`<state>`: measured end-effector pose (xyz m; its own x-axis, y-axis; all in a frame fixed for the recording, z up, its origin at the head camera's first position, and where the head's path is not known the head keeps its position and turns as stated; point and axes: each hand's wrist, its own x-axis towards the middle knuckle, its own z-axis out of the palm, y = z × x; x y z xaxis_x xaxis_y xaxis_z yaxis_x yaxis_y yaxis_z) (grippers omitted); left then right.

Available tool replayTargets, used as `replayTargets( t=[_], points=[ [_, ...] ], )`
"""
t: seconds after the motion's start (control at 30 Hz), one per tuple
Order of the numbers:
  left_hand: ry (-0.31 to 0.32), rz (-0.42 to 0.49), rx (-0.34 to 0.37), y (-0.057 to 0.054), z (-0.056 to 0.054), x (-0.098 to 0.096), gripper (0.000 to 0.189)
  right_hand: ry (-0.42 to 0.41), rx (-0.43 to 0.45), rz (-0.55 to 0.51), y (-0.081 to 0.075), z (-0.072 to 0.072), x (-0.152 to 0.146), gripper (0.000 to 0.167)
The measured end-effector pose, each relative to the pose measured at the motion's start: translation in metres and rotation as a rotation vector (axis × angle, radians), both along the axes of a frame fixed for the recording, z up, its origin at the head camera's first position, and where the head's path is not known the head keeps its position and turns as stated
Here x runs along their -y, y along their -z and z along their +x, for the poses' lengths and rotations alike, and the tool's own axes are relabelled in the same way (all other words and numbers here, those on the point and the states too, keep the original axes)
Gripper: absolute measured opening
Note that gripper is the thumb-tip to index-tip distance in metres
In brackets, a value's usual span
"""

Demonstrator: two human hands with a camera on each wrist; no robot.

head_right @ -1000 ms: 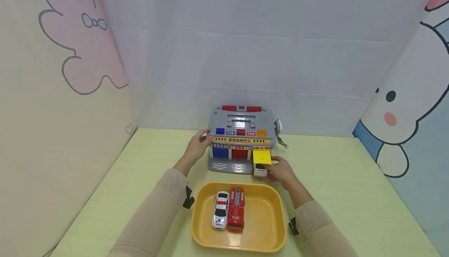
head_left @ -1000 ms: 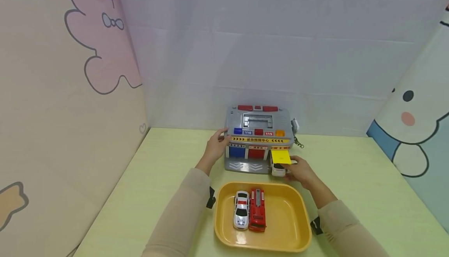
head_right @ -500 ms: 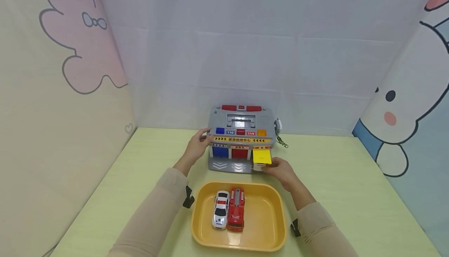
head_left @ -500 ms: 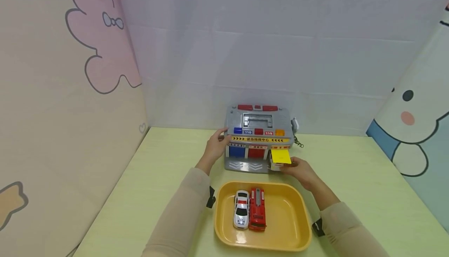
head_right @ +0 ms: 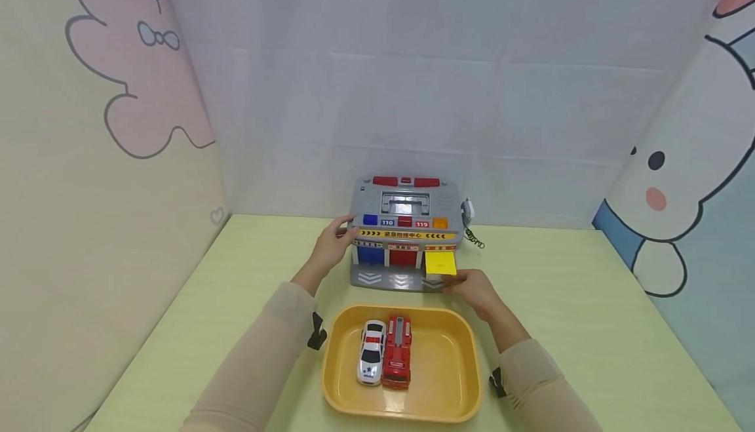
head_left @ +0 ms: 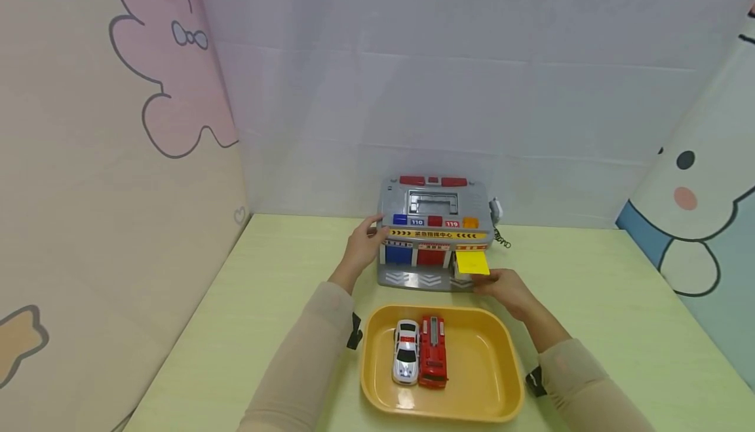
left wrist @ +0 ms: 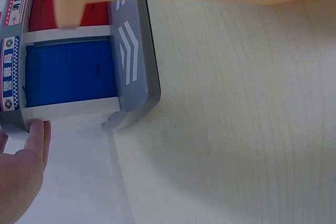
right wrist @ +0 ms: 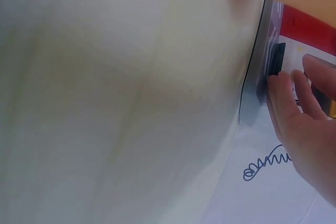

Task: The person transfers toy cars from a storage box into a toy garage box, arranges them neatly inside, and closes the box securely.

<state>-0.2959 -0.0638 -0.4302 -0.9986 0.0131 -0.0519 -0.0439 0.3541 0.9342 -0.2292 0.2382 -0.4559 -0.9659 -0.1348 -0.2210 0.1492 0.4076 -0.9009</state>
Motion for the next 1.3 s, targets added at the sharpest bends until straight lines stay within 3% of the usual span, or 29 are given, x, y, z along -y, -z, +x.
replayTargets(
  t=[0.57,0.73,0.9,1.0,1.3],
  points=[
    [0.000,0.002,-0.007,-0.002,0.001,0.000,0.047,-0.079,-0.002,-0.027,0.003,-0.002,-0.004,0.062],
    [0.000,-0.004,-0.003,-0.002,0.001,-0.001,0.047,-0.029,-0.020,-0.007,-0.002,-0.003,-0.004,0.061],
    [0.003,-0.007,-0.007,-0.002,0.001,-0.001,0.047,0.058,-0.050,-0.072,-0.009,-0.003,-0.003,0.051],
    [0.003,-0.010,-0.013,-0.003,0.001,-0.001,0.047,0.095,-0.069,-0.101,-0.014,-0.002,-0.003,0.054],
    [-0.001,-0.011,-0.005,-0.002,0.000,-0.001,0.047,0.183,-0.146,0.050,-0.021,-0.001,-0.001,0.062]
  ],
)
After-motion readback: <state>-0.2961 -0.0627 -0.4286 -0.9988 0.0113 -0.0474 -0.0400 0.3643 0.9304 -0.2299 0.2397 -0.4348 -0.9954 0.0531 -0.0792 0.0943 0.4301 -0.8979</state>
